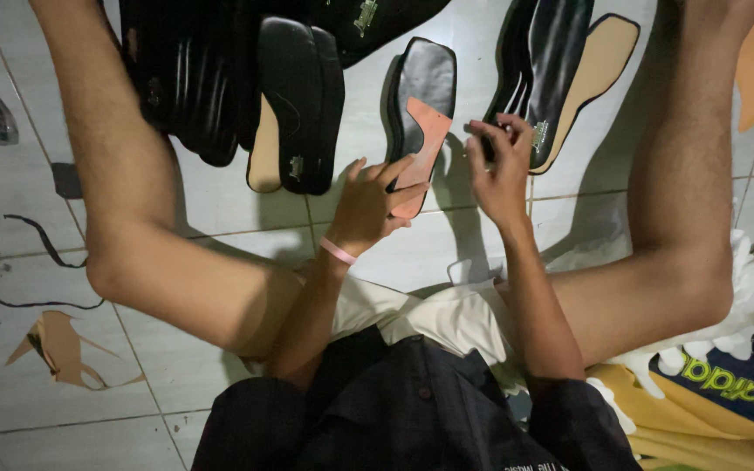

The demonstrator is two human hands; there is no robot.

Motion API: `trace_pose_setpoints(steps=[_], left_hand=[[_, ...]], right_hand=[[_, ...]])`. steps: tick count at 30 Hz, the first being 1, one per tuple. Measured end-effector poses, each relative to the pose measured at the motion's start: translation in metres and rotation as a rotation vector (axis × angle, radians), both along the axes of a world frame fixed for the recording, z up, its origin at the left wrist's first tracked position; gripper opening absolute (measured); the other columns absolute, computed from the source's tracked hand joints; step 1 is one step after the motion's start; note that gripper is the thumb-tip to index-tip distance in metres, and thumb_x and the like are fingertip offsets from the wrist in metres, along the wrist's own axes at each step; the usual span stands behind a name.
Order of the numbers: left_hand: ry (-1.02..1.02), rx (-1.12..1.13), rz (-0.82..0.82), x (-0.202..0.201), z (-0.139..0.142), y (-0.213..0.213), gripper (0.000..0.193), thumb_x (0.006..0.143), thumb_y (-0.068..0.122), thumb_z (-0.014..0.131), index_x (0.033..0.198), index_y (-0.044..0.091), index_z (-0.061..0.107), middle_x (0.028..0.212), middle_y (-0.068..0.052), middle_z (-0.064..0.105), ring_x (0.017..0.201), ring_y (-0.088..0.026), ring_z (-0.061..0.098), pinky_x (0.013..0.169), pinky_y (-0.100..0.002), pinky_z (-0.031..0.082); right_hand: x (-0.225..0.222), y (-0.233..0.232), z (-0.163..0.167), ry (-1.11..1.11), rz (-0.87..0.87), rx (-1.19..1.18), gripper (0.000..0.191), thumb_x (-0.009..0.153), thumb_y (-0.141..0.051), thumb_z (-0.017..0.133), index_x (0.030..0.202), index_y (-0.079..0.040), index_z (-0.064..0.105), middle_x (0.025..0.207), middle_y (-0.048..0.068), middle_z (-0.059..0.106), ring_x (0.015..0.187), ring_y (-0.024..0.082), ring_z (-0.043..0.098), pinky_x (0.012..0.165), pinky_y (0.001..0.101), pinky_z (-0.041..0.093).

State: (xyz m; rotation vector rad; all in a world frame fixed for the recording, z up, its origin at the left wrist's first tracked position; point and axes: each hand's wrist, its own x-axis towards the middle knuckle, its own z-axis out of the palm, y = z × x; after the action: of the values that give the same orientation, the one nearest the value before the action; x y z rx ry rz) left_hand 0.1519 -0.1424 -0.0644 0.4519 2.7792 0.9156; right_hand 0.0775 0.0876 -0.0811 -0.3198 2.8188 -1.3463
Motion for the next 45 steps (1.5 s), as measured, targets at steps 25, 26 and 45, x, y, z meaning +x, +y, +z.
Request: trace_pose_setpoints(steps=[25, 26, 45], left_hand=[[0.086, -0.060, 0.074, 0.011, 0.006, 0.014, 0.056, 0.064, 0.029, 0.090, 0.116, 0.018, 0.074, 0.140, 0.002, 0.057, 0.115, -0.026, 0.056, 0.107, -0.055, 0.037], [0.099, -0.056, 0.086, 0.011, 0.008, 0.015, 0.056, 0.063, 0.029, 0.091, 0.116, 0.018, 0.075, 0.137, 0.003, 0.058, 0.114, -0.027, 0.057, 0.106, -0.054, 0.038], [0.147, 0.079, 0.193, 0.011, 0.001, 0.020, 0.051, 0.060, 0.024, 0.093, 0.108, 0.015, 0.076, 0.134, -0.001, 0.060, 0.110, -0.028, 0.057, 0.097, -0.049, 0.042]], right_hand=[[-0.015, -0.020, 0.054, -0.178, 0.415, 0.069, 0.020, 0.099, -0.004, 0.064, 0.117, -0.003, 0.072, 0.106, 0.015, 0.075, 0.088, 0.034, 0.073, 0.076, 0.0401, 0.057], [-0.015, -0.020, 0.054, -0.199, 0.413, 0.052, 0.020, 0.099, -0.004, 0.064, 0.117, -0.003, 0.071, 0.106, 0.016, 0.075, 0.087, 0.035, 0.073, 0.075, 0.0400, 0.057], [-0.054, -0.030, 0.060, 0.010, 0.515, 0.153, 0.022, 0.099, 0.001, 0.062, 0.118, -0.006, 0.072, 0.111, 0.013, 0.076, 0.092, 0.035, 0.073, 0.077, 0.0408, 0.057]])
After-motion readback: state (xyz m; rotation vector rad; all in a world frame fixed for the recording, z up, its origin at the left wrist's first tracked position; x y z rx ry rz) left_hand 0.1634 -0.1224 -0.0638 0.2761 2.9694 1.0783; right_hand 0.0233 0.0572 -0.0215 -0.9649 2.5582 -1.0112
